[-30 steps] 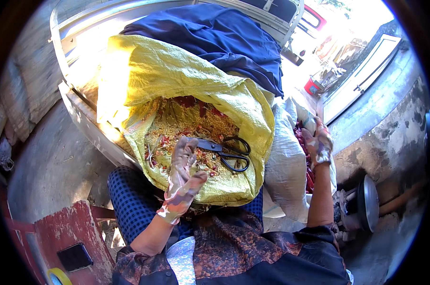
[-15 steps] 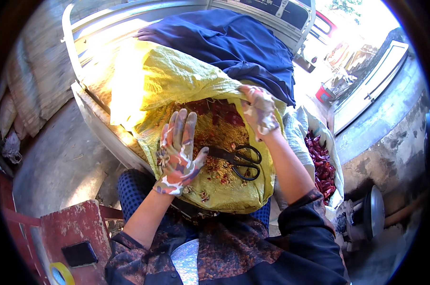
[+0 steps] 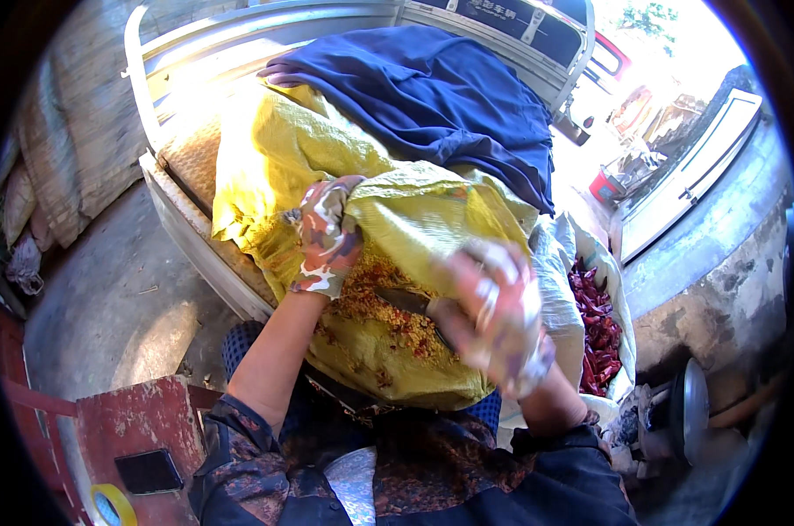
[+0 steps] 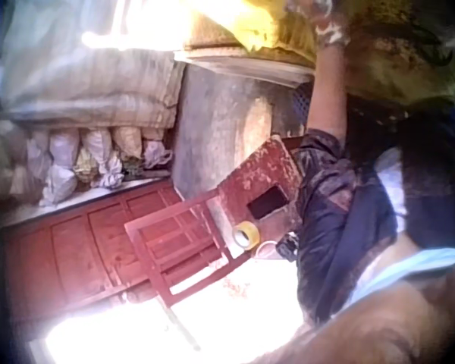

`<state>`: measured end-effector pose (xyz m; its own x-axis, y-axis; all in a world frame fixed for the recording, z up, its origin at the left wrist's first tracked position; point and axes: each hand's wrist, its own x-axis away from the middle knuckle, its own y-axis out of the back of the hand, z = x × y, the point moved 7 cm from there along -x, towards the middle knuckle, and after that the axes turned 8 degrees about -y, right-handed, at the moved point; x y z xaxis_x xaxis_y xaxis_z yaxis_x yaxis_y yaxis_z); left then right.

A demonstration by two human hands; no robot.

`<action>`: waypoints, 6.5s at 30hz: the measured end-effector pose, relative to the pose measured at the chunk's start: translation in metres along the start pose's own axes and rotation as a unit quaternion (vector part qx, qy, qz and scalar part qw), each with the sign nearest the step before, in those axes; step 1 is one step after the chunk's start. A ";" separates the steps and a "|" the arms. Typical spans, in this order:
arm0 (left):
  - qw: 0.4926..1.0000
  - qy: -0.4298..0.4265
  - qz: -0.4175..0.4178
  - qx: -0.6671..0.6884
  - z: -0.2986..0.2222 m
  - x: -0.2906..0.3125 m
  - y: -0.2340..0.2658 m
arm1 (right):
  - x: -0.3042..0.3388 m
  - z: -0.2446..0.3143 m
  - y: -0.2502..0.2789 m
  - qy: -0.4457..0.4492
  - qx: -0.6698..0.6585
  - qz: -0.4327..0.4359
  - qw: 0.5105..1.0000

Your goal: The person uses scissors to cut dried red chilies over a yellow sack, removing stems and opening the pods.

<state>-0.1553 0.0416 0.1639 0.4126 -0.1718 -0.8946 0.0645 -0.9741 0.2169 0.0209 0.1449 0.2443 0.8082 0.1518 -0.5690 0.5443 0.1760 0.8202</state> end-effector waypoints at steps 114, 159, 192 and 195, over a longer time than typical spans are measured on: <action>0.997 -0.077 0.020 -0.012 -0.075 0.033 -0.035 | -0.059 -0.034 -0.170 -0.066 -0.098 0.189 0.975; 0.811 0.406 -0.029 0.420 -0.042 0.112 0.023 | -0.016 -0.079 -0.077 -0.090 -0.313 0.411 0.852; 0.983 0.119 0.140 0.028 -0.089 0.126 0.003 | 0.033 -0.019 -0.082 -0.172 -0.418 0.095 0.887; 0.991 0.072 0.111 -0.022 -0.094 0.128 0.007 | 0.040 -0.012 -0.087 -0.139 -0.377 0.071 0.913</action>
<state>-0.0169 0.0264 0.0875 0.5467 -0.3548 -0.7585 -0.0040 -0.9069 0.4213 0.0033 0.1474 0.1493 0.9413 -0.0087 -0.3373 0.2049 0.8089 0.5511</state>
